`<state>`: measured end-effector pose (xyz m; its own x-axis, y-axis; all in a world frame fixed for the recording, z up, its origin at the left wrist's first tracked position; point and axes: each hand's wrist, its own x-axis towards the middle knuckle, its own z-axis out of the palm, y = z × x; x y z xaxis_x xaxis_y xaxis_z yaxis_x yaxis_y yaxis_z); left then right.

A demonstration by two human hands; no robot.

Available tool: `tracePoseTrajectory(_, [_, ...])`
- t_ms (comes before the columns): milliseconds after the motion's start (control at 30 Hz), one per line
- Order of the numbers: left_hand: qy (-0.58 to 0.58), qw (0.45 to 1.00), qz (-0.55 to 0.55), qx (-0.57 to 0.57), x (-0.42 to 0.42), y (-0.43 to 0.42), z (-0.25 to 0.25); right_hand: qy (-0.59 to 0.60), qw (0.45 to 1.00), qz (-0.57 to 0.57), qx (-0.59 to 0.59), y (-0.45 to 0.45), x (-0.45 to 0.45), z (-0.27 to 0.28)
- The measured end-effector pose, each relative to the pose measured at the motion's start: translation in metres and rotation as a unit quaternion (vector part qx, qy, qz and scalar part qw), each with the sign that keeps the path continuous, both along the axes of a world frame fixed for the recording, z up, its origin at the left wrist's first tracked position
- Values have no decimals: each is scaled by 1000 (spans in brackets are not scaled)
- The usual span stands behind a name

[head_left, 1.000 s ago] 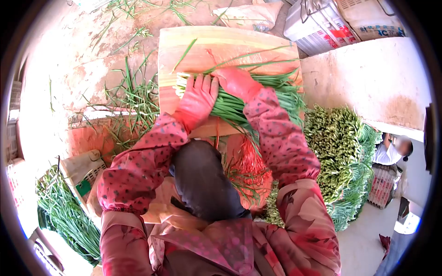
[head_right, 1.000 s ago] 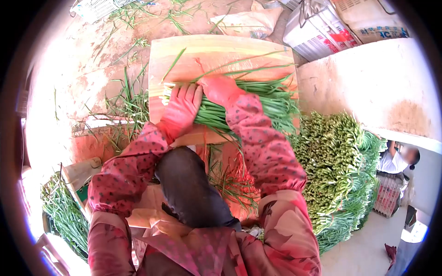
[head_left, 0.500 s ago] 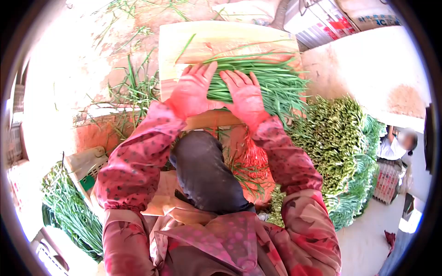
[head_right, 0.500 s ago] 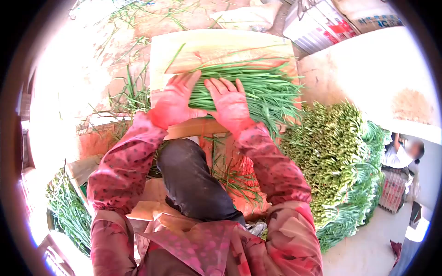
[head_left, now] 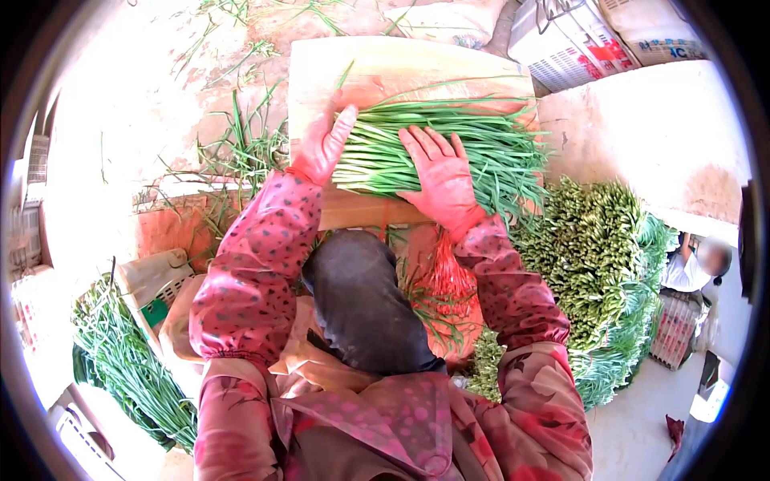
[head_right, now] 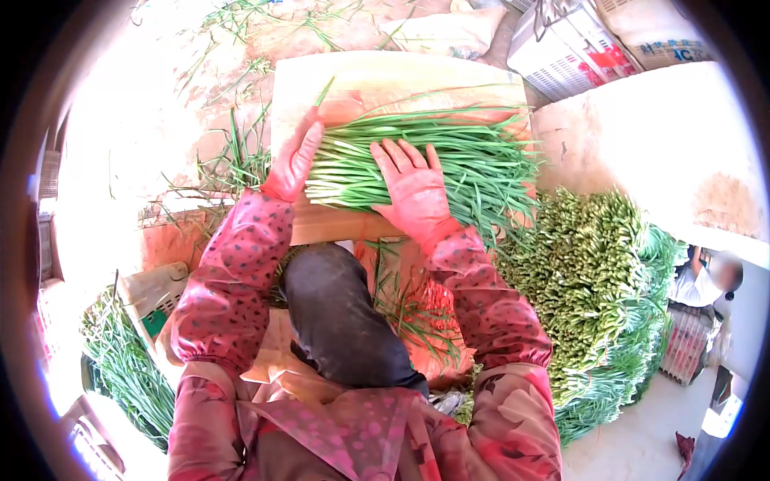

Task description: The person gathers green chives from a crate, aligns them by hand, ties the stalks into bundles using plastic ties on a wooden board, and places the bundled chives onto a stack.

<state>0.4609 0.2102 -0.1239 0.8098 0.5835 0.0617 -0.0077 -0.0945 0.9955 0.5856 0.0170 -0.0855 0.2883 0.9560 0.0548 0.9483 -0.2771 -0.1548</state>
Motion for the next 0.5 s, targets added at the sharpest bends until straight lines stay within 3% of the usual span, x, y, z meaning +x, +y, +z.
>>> tracePoseTrajectory(67, [9, 998, -4, 59, 3, 2, 19, 3, 1000, 6, 12, -1, 1, 0])
tracePoseTrajectory(100, [80, 958, -17, 274, 6, -4, 39, -5, 1000, 7, 13, -1, 1, -2])
tracePoseTrajectory(133, [146, 868, -30, 473, 9, -12, 49, -3, 1000, 3, 9, -1, 1, -4])
tracePoseTrajectory(200, [142, 843, -69, 514, 17, -33, 45, -6, 1000, 9, 29, 0, 3, -9])
tracePoseTrajectory(267, [261, 780, -200, 532, 18, -55, 46, -16, 1000, 25, 7, -4, 11, -11])
tracePoseTrajectory(367, [260, 755, -201, 567, 15, -56, 33, -62, 993, 72, -71, -21, 43, 10])
tracePoseTrajectory(467, [257, 734, -176, 603, 21, -56, 10, -100, 988, 5, -120, -57, 98, 34])
tracePoseTrajectory(500, [228, 707, -125, 657, 21, -54, -4, -41, 994, -58, -84, -85, 127, 22])
